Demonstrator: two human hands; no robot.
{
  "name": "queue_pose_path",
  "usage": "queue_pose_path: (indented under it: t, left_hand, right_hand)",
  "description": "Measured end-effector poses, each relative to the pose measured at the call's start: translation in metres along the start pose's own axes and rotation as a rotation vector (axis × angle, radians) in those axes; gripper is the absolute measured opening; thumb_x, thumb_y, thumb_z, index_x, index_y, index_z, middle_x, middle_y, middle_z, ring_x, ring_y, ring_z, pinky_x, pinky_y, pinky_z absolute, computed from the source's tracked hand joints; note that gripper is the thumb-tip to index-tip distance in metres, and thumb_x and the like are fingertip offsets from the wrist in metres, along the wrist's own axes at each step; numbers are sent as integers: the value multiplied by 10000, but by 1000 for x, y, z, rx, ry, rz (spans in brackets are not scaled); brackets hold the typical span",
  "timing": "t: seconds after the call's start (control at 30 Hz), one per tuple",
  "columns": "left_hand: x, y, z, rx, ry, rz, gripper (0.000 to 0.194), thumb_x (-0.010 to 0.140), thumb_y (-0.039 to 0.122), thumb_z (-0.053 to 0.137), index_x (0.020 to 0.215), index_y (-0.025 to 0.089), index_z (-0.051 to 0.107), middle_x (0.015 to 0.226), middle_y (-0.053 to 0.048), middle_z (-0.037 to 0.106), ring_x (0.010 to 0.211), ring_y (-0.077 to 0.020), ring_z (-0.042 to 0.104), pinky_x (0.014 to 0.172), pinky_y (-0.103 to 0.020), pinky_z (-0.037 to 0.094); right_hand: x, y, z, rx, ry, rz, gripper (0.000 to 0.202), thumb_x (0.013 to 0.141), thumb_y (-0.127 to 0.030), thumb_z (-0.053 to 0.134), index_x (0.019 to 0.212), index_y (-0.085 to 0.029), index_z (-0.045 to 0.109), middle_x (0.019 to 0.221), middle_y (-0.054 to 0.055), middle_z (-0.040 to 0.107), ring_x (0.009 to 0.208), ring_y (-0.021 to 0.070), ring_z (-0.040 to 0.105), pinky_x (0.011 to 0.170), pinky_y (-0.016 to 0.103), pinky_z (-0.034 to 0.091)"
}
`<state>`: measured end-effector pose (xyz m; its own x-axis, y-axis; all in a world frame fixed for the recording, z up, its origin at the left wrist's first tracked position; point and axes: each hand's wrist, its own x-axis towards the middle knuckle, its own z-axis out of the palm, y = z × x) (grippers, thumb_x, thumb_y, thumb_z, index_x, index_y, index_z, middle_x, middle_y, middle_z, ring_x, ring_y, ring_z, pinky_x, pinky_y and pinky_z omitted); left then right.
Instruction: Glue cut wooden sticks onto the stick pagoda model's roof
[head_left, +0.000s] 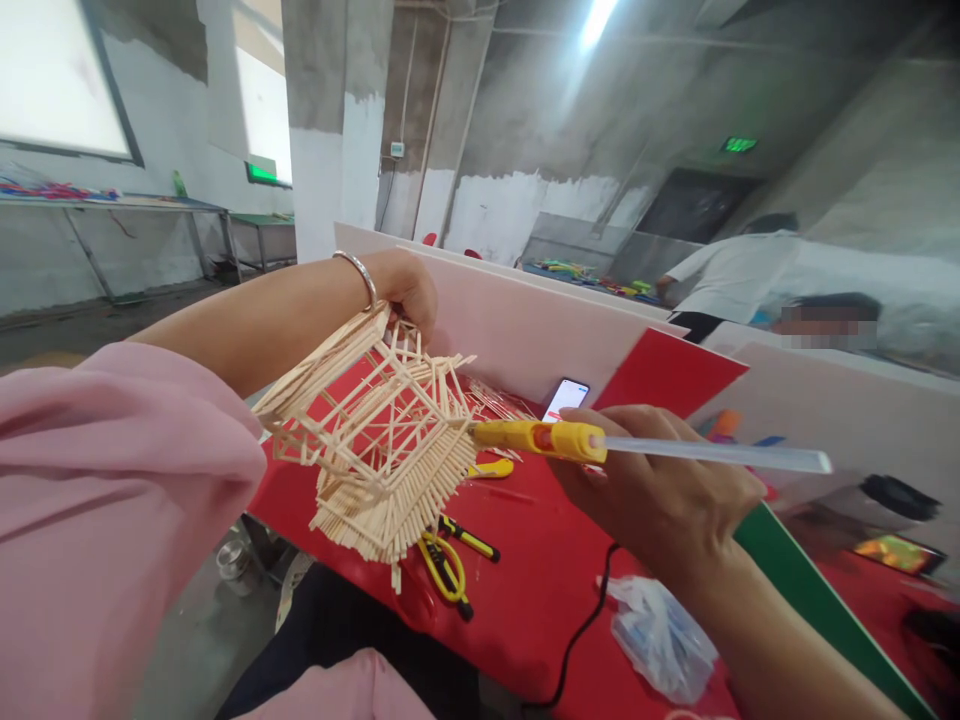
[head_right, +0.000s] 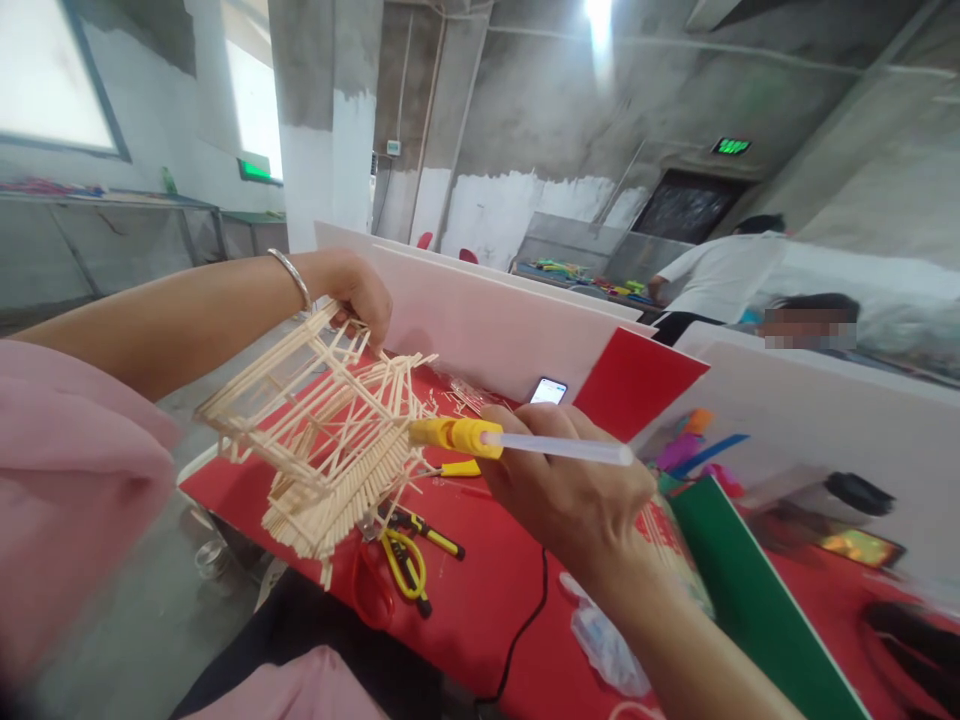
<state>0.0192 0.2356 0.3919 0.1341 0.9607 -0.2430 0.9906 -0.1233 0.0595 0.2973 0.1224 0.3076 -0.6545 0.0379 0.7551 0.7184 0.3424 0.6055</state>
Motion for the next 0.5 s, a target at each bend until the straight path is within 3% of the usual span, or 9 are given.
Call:
queue_pose_path:
  t: [0.07, 0.13, 0.27, 0.43, 0.5]
  left_hand:
    - [-1, 1, 1, -54, -202, -85, 303, 449, 340, 871, 654, 159, 743, 691, -92, 608, 751, -278, 596, 678, -383, 466]
    - [-1, 2, 2, -93, -300, -94, 265, 480, 336, 846, 648, 166, 734, 677, -80, 590, 730, -258, 576, 660, -366, 450]
    - [0, 0, 7, -111, -321, -43, 190, 548, 306, 796, 558, 172, 662, 607, -44, 528, 664, -209, 533, 613, -329, 405]
    - [0, -2, 12, -127, -326, -41, 218, 521, 271, 827, 537, 166, 637, 573, -46, 533, 613, -195, 535, 561, -298, 384]
    - [0, -3, 14, -107, -223, -14, 229, 500, 283, 845, 548, 171, 651, 577, -56, 558, 628, -219, 566, 563, -312, 417]
  right_hand:
    - [-1, 2, 0, -42, -46, 2, 226, 882, -336, 638, 713, -189, 672, 608, 3, 584, 527, 90, 456, 465, 234, 169]
    - [-3, 4, -1, -64, -74, -13, 199, 886, -347, 632, 763, -201, 689, 657, 10, 606, 565, 99, 486, 476, 251, 157]
    - [-7, 8, 0, 0, -92, -63, 158, 888, -339, 633, 837, -203, 696, 683, 19, 623, 614, 116, 522, 488, 252, 186]
    - [-8, 9, 1, -18, -140, -69, 140, 891, -328, 632, 834, -210, 683, 669, 12, 627, 595, 119, 532, 506, 248, 228]
    - [-7, 8, 1, -20, -127, -88, 133, 890, -328, 634, 839, -214, 679, 668, 8, 626, 590, 119, 532, 502, 250, 223]
